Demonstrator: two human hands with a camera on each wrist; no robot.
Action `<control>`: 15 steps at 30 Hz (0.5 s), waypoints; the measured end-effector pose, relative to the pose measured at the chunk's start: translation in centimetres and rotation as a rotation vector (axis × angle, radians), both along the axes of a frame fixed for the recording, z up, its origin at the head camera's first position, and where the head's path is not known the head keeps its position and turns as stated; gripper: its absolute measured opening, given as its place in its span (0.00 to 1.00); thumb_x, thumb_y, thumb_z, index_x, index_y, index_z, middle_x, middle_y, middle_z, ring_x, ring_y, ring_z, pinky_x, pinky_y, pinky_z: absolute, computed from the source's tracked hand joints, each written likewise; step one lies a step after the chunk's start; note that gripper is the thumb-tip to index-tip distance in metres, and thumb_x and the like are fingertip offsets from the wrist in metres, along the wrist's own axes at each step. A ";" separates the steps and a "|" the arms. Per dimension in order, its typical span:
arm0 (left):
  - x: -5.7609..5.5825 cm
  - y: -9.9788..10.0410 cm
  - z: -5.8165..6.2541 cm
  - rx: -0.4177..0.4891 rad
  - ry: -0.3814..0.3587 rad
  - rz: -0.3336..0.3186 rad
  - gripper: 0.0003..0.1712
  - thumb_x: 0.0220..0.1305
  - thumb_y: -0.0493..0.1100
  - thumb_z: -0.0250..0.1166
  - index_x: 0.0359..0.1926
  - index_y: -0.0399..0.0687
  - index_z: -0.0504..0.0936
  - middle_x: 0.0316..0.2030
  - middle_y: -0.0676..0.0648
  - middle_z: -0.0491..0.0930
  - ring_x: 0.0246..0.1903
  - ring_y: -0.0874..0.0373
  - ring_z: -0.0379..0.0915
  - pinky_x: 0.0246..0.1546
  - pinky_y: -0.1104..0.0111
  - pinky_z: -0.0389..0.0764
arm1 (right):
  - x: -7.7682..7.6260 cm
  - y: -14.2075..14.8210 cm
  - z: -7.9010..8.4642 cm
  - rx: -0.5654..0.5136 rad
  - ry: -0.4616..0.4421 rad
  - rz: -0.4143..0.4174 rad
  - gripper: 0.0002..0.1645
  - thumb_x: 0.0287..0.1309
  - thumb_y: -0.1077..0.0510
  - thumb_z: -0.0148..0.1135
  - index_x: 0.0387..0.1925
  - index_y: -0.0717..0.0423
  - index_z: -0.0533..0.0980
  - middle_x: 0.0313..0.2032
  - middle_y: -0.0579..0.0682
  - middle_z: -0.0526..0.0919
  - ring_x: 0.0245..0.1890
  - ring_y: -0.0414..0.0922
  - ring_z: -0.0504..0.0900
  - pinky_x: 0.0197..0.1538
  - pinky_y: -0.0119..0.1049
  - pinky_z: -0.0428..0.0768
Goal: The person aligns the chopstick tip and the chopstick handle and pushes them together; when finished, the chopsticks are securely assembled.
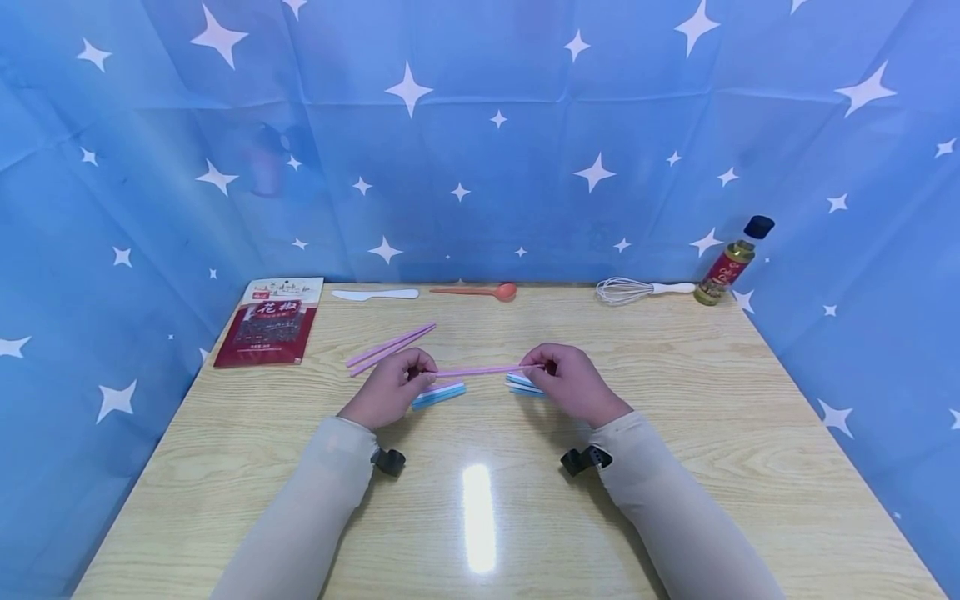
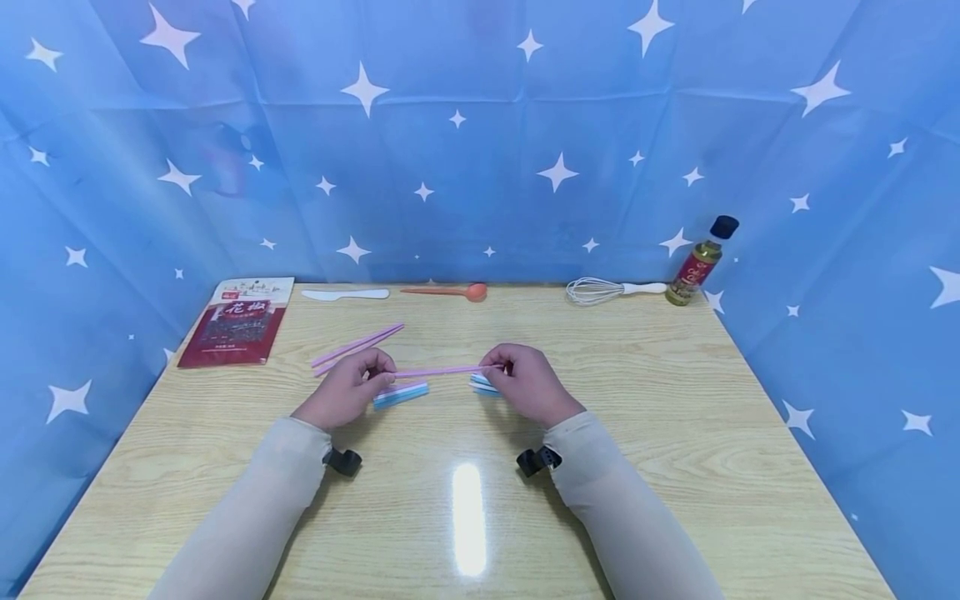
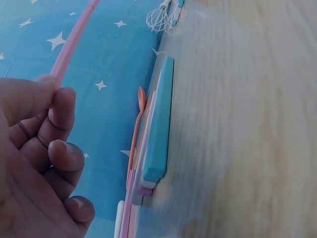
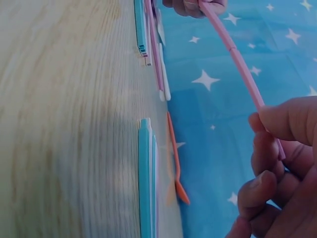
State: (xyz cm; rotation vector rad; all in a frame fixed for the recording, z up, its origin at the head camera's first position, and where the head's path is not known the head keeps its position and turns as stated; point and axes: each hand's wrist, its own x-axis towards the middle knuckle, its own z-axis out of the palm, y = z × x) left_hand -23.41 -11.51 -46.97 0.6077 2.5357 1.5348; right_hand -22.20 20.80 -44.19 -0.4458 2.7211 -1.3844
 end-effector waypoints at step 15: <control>0.2 0.2 0.2 -0.011 0.028 0.029 0.03 0.77 0.39 0.64 0.44 0.49 0.83 0.35 0.51 0.78 0.37 0.53 0.72 0.43 0.61 0.73 | 0.1 -0.2 -0.2 -0.018 -0.013 -0.016 0.05 0.72 0.61 0.64 0.43 0.55 0.85 0.28 0.49 0.79 0.24 0.44 0.69 0.28 0.33 0.68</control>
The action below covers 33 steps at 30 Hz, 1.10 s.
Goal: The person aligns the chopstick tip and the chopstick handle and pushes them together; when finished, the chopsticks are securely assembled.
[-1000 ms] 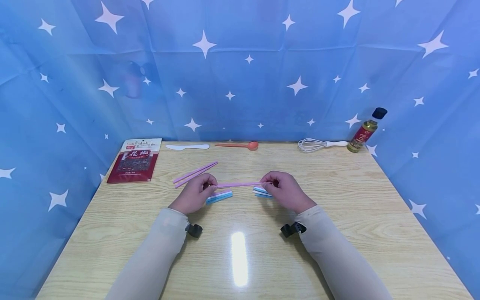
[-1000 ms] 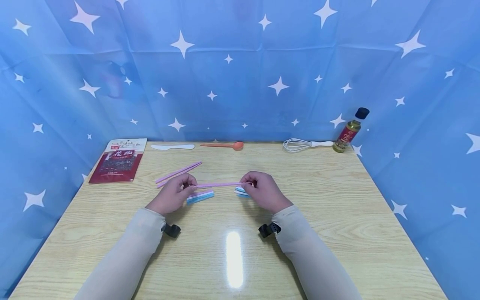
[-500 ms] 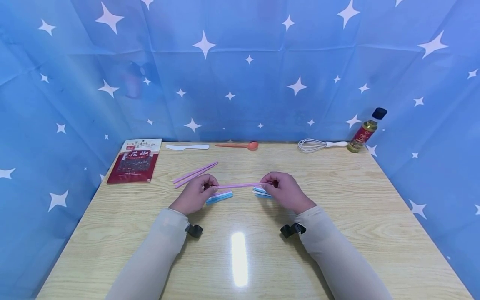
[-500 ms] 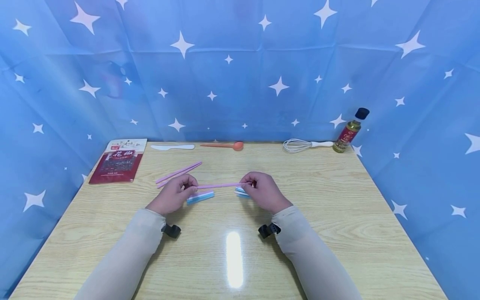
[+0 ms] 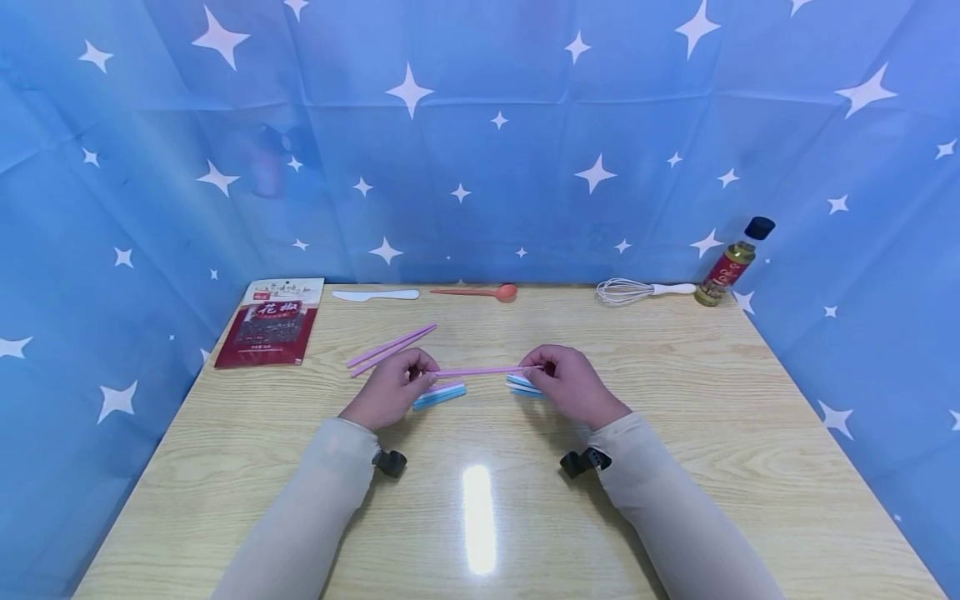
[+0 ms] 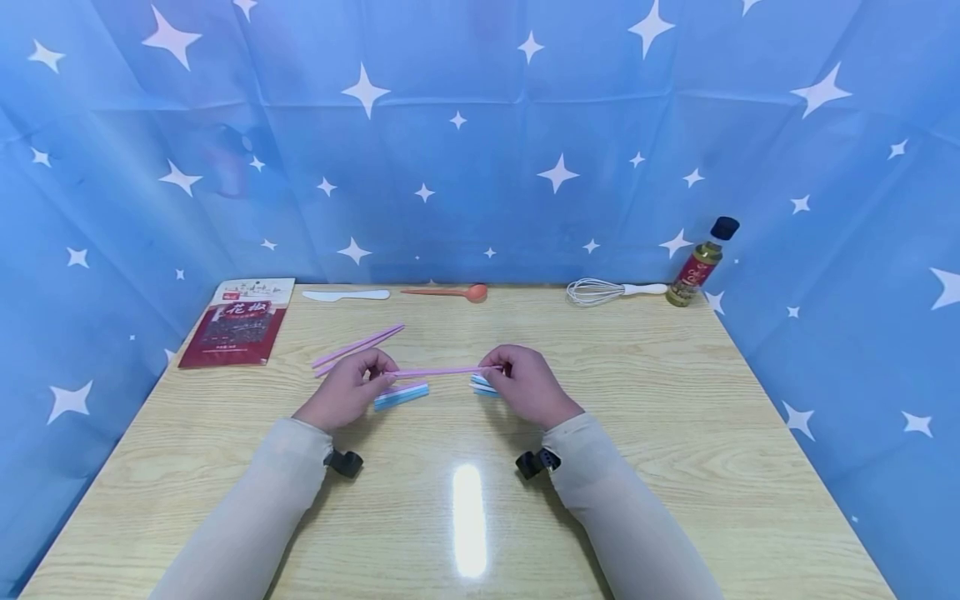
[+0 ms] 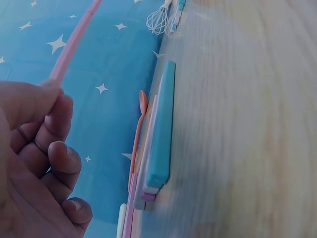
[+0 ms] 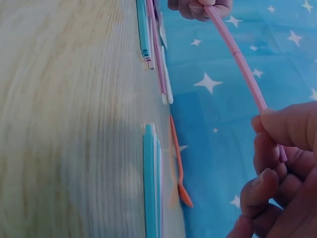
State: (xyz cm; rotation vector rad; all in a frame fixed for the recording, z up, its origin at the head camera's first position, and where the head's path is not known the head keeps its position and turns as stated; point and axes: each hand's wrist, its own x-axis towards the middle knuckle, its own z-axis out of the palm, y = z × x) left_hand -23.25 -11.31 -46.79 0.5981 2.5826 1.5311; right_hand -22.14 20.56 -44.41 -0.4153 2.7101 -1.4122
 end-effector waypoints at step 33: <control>-1.8 -3.3 -0.4 -0.139 -0.074 0.316 0.08 0.79 0.41 0.59 0.51 0.43 0.81 0.43 0.42 0.78 0.40 0.49 0.72 0.43 0.58 0.74 | -0.7 0.1 -1.2 -0.106 0.017 -0.071 0.18 0.75 0.56 0.62 0.57 0.64 0.82 0.34 0.51 0.78 0.33 0.49 0.75 0.38 0.36 0.76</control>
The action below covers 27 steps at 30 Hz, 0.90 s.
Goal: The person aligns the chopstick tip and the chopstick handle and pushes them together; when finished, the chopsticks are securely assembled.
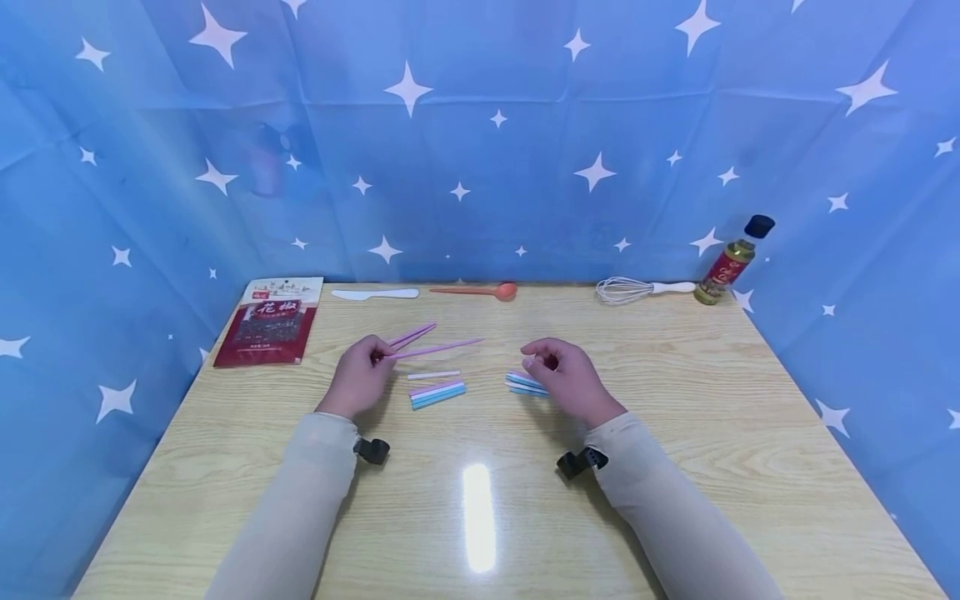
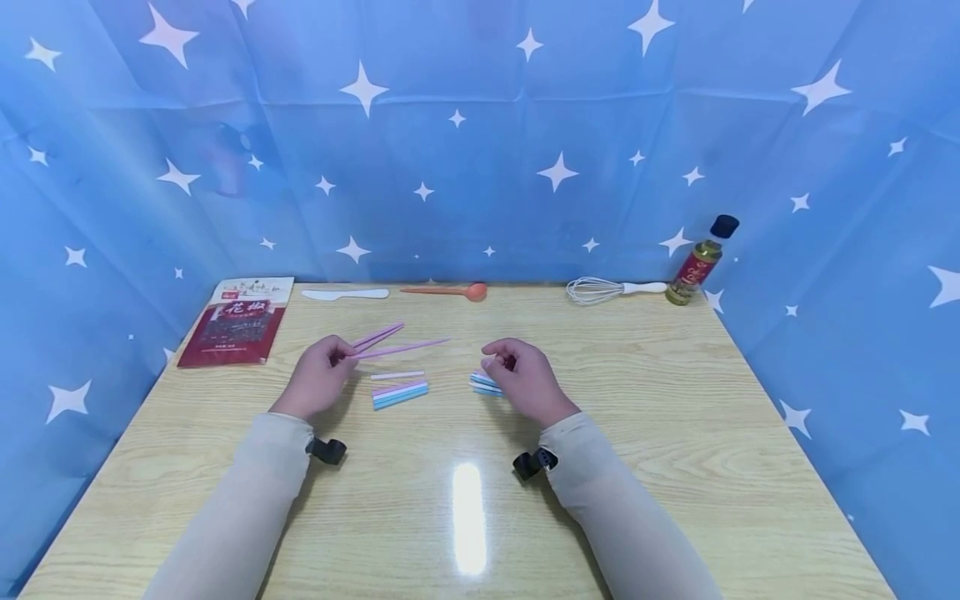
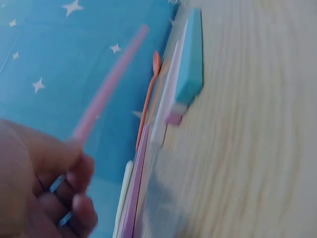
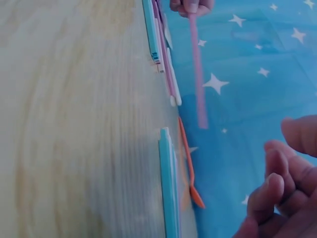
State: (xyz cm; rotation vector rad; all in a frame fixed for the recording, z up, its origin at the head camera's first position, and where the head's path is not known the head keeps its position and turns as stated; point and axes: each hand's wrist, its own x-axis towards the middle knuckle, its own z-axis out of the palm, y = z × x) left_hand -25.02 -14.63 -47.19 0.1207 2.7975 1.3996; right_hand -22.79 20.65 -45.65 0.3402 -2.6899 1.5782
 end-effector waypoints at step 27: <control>-0.3 -2.2 0.6 -0.440 -0.217 0.126 0.11 0.67 0.40 0.59 0.47 0.42 0.81 0.49 0.38 0.84 0.47 0.38 0.78 0.55 0.38 0.65 | -1.4 2.5 -0.5 0.058 -0.098 -0.072 0.19 0.74 0.51 0.64 0.57 0.58 0.83 0.35 0.53 0.77 0.33 0.52 0.73 0.36 0.40 0.74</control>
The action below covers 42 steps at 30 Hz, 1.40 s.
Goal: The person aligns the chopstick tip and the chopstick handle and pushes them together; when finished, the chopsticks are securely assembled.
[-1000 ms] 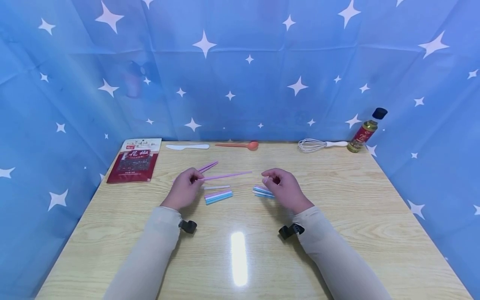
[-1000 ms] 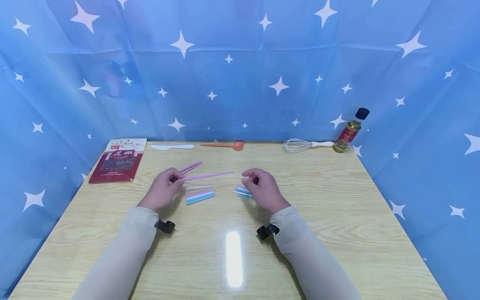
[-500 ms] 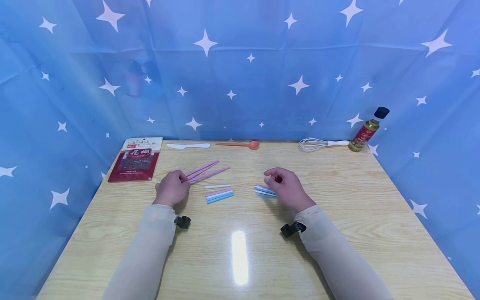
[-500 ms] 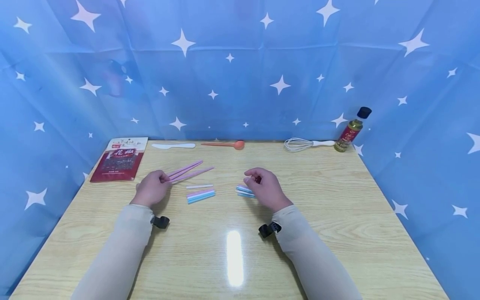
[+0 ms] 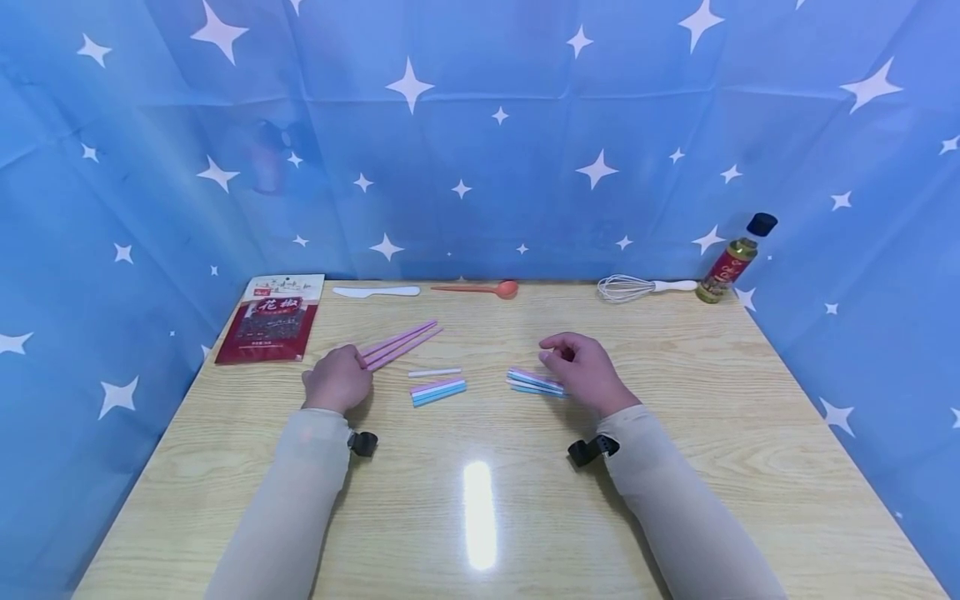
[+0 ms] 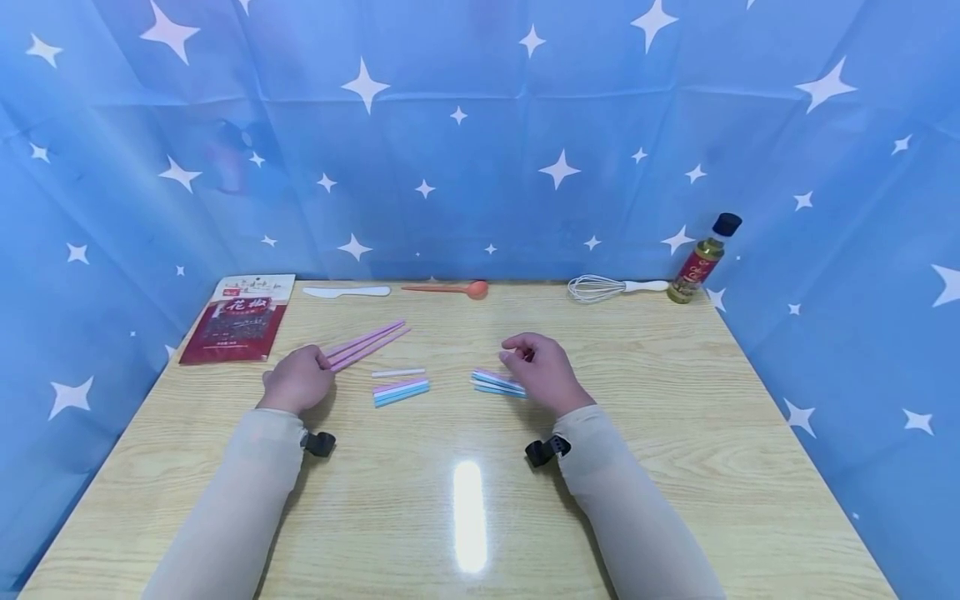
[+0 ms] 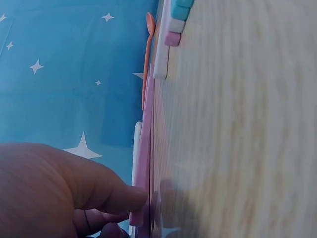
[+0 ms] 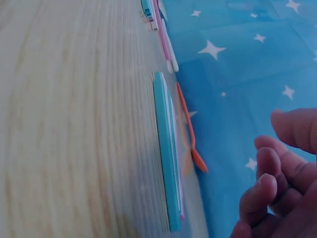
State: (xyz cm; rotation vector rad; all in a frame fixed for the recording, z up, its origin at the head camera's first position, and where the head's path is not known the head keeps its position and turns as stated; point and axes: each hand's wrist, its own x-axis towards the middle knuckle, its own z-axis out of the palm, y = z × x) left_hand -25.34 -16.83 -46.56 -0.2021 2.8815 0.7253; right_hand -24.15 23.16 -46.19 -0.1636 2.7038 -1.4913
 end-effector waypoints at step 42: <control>1.9 5.6 -0.4 0.076 0.031 -0.334 0.04 0.73 0.42 0.66 0.41 0.47 0.82 0.37 0.50 0.82 0.38 0.53 0.75 0.63 0.41 0.67 | 0.5 0.0 0.3 0.429 -0.165 0.122 0.05 0.70 0.60 0.64 0.39 0.59 0.80 0.35 0.52 0.81 0.34 0.48 0.76 0.39 0.40 0.74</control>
